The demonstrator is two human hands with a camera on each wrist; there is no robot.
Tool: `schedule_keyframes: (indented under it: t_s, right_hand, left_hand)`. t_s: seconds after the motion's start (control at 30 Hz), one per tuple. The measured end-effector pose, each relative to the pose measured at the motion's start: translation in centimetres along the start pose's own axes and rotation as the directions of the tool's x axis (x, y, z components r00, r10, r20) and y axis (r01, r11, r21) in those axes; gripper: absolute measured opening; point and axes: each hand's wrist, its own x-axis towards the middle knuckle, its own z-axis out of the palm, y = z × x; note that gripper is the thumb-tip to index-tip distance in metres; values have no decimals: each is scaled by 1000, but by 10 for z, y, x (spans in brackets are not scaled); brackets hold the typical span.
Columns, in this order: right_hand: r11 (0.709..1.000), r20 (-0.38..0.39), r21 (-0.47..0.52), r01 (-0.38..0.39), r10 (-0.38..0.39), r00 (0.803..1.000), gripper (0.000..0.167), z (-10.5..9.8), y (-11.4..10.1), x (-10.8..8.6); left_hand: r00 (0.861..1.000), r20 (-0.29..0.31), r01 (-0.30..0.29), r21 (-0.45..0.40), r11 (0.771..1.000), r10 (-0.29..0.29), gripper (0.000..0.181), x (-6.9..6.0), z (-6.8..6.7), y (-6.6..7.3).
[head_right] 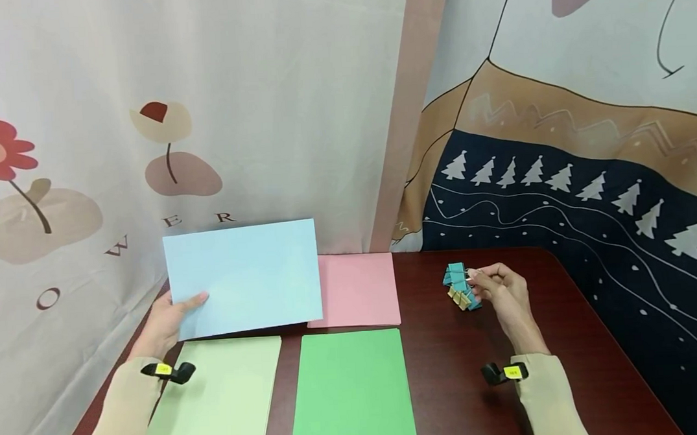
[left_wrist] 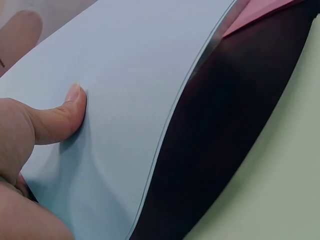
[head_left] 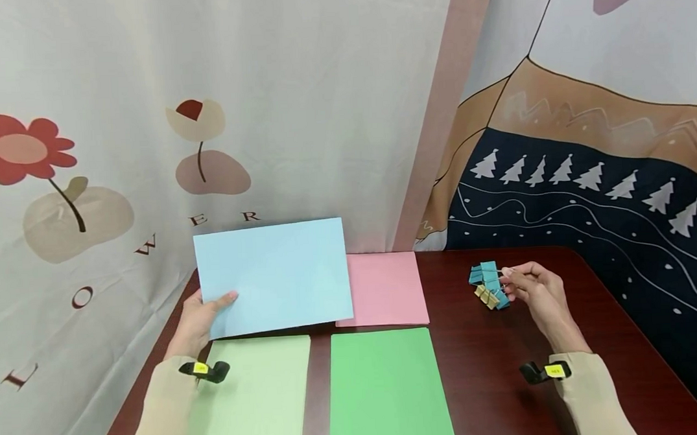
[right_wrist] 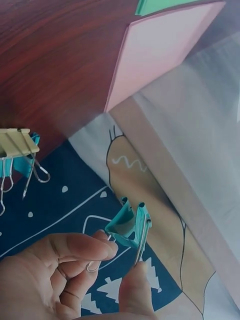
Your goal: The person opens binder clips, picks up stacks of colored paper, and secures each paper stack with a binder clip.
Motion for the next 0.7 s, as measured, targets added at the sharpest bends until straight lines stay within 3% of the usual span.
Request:
schedule_keyframes:
  t_s: [0.27,0.57,0.7]
  right_hand:
    - [998,-18,56,18,-17,1000,14,10,0,1]
    - [995,-37,93,35,-31,999,5,29,-1,0]
    - [995,-57,87,41,-36,998,9,38,1,-1]
  left_hand:
    - [999,43,-28,-27,999,30,77,-11,25,1]
    - [998,50,-37,-9,999,37,68,-23,50,13]
    - [997,67,-36,-35,999,38,67,-29,63,19]
